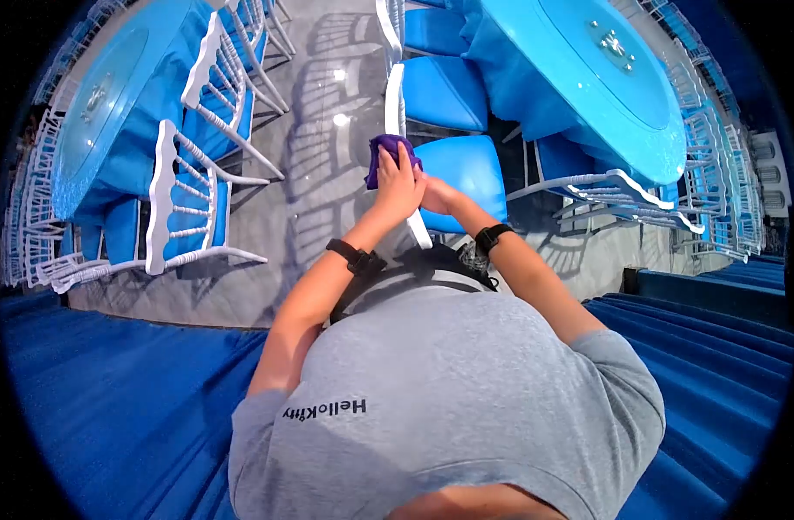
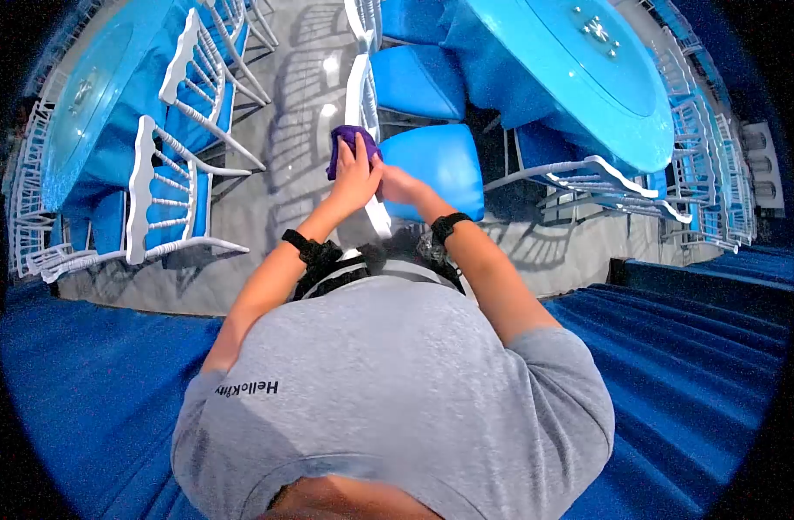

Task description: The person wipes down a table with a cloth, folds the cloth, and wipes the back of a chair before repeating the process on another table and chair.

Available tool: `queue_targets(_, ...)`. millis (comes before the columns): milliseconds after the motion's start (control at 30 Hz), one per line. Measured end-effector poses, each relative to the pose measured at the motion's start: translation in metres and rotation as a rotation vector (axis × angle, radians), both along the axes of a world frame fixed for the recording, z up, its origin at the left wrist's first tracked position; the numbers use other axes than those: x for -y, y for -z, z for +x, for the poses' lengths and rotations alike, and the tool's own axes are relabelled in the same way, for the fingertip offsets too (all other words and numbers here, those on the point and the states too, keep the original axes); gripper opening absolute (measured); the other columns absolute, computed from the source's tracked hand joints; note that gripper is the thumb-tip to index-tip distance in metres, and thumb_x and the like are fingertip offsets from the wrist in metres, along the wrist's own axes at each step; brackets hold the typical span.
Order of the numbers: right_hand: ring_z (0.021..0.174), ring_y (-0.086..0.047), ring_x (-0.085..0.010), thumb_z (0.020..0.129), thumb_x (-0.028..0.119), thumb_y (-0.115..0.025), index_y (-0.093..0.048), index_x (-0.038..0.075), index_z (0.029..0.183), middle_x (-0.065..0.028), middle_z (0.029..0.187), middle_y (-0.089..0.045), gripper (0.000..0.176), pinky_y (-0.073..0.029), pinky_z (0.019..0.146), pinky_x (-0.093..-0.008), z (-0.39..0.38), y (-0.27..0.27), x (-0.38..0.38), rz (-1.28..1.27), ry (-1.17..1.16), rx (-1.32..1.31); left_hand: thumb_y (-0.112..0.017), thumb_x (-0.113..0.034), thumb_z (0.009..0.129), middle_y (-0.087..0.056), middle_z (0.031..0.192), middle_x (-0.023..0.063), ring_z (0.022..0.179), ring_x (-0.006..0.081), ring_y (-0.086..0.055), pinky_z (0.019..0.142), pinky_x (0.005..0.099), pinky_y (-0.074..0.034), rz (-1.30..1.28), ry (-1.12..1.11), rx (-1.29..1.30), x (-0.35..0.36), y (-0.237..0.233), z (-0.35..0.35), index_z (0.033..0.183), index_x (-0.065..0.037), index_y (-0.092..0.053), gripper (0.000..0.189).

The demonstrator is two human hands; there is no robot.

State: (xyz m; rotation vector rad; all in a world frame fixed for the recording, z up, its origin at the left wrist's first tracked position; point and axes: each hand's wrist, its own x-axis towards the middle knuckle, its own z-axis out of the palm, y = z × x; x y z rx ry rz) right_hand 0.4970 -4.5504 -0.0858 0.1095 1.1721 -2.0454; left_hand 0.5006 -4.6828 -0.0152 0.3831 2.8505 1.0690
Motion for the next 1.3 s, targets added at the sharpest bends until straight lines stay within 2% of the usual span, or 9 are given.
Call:
queue_targets(233, 0.081, -0.049, -0.0105, 0.088, 0.041, -0.045, -0.049, 0.005, 0.115, -0.0026, 0.091, -0.055, 0.045, -0.039, 0.071, -0.0250, -0.008, -0.053, -0.002, 0.414, 0.003, -0.166, -0.047, -0.018, 0.083, -0.035, 0.125, 0.0300, 0.100, 0.0476, -0.047, 0.084, 0.0447, -0.041, 0.310, 0.038, 0.050, 0.037, 0.010, -0.001, 0.134, -0.004, -0.021, 0.059)
queue_targets(333, 0.087, -0.048, -0.0098, 0.080, 0.022, -0.062, -0.052, 0.003, 0.113, -0.0013, 0.094, -0.055, 0.038, -0.040, 0.076, -0.0246, -0.015, -0.082, -0.012, 0.565, -0.112, -0.506, -0.047, -0.008, 0.076, -0.056, 0.100, 0.0170, 0.092, 0.0283, -0.056, 0.081, 0.0344, -0.042, 0.548, 0.041, 0.363, 0.059, 0.039, -0.017, 0.121, -0.004, -0.043, 0.045)
queue_targets(533, 0.083, -0.051, -0.0125, 0.071, 0.022, -0.072, -0.048, 0.004, 0.108, -0.0067, 0.089, -0.056, 0.048, -0.042, 0.074, -0.0267, -0.013, -0.077, -0.018, 0.472, -0.166, -0.612, -0.044, -0.004, 0.074, -0.036, 0.130, 0.0132, 0.094, 0.0223, -0.054, 0.078, 0.0308, -0.045, 0.632, 0.294, 0.503, 0.076, 0.018, -0.013, 0.137, -0.014, -0.019, 0.069)
queue_targets(600, 0.089, -0.050, -0.0127, 0.071, 0.019, -0.072, -0.045, 0.005, 0.110, -0.0063, 0.094, -0.055, 0.049, -0.039, 0.080, -0.0251, -0.010, -0.074, -0.017, 0.501, -0.197, -0.613, -0.042, -0.001, 0.078, -0.035, 0.128, 0.0112, 0.100, 0.0154, -0.049, 0.083, 0.0275, -0.041, 0.993, -0.069, 0.860, 0.072, -0.020, -0.016, 0.140, -0.012, -0.002, 0.074)
queue_targets(733, 0.082, -0.049, -0.0123, 0.070, 0.020, -0.073, -0.046, 0.004, 0.105, -0.0044, 0.086, -0.054, 0.047, -0.040, 0.074, -0.0270, -0.008, -0.095, -0.020, 0.560, -0.264, -0.573, -0.047, -0.011, 0.084, -0.031, 0.131, 0.0115, 0.098, 0.0205, -0.049, 0.081, 0.0278, -0.043, 0.548, 0.134, 0.669, 0.078, 0.020, -0.042, 0.127, -0.010, -0.034, 0.045)
queue_targets(767, 0.082, -0.049, -0.0123, 0.070, 0.020, -0.073, -0.046, 0.004, 0.105, -0.0044, 0.086, -0.054, 0.047, -0.040, 0.074, -0.0270, -0.009, -0.095, -0.020, 0.558, -0.264, -0.579, -0.052, -0.014, 0.083, -0.037, 0.126, 0.0142, 0.102, 0.0236, -0.048, 0.083, 0.0288, -0.041, 0.389, 0.213, 0.443, 0.078, 0.030, -0.046, 0.106, -0.005, -0.049, 0.024)
queue_targets(1000, 0.079, -0.049, -0.0102, 0.075, 0.023, -0.069, -0.052, 0.003, 0.099, -0.0032, 0.084, -0.055, 0.035, -0.041, 0.072, -0.0253, -0.008, -0.076, -0.023, 0.433, -0.251, -0.536, -0.061, -0.012, 0.072, -0.055, 0.091, 0.0120, 0.091, 0.0269, -0.051, 0.078, 0.0353, -0.040, 0.247, 0.170, -0.122, 0.092, 0.026, -0.050, 0.083, -0.003, -0.052, 0.017)
queue_targets(1067, 0.078, -0.050, -0.0101, 0.076, 0.021, -0.068, -0.054, 0.003, 0.098, -0.0031, 0.082, -0.056, 0.032, -0.041, 0.072, -0.0252, -0.007, -0.080, -0.026, 0.385, -0.251, -0.495, -0.059, -0.009, 0.071, -0.056, 0.078, 0.0134, 0.079, 0.0316, -0.054, 0.069, 0.0365, -0.042, 0.265, 0.099, 0.174, 0.097, -0.010, -0.047, 0.084, -0.004, -0.049, 0.018)
queue_targets(1300, 0.085, -0.059, -0.0307, 0.077, 0.009, -0.052, -0.059, 0.012, 0.107, -0.0176, 0.097, -0.060, 0.031, -0.045, 0.074, -0.0395, -0.027, -0.103, -0.040, 1.065, -0.233, -1.091, -0.052, -0.003, 0.073, -0.057, 0.076, 0.0170, 0.074, 0.0377, -0.055, 0.060, 0.0459, -0.040, -0.056, 0.277, -0.252, 0.100, -0.087, -0.048, 0.097, -0.007, -0.044, 0.026)
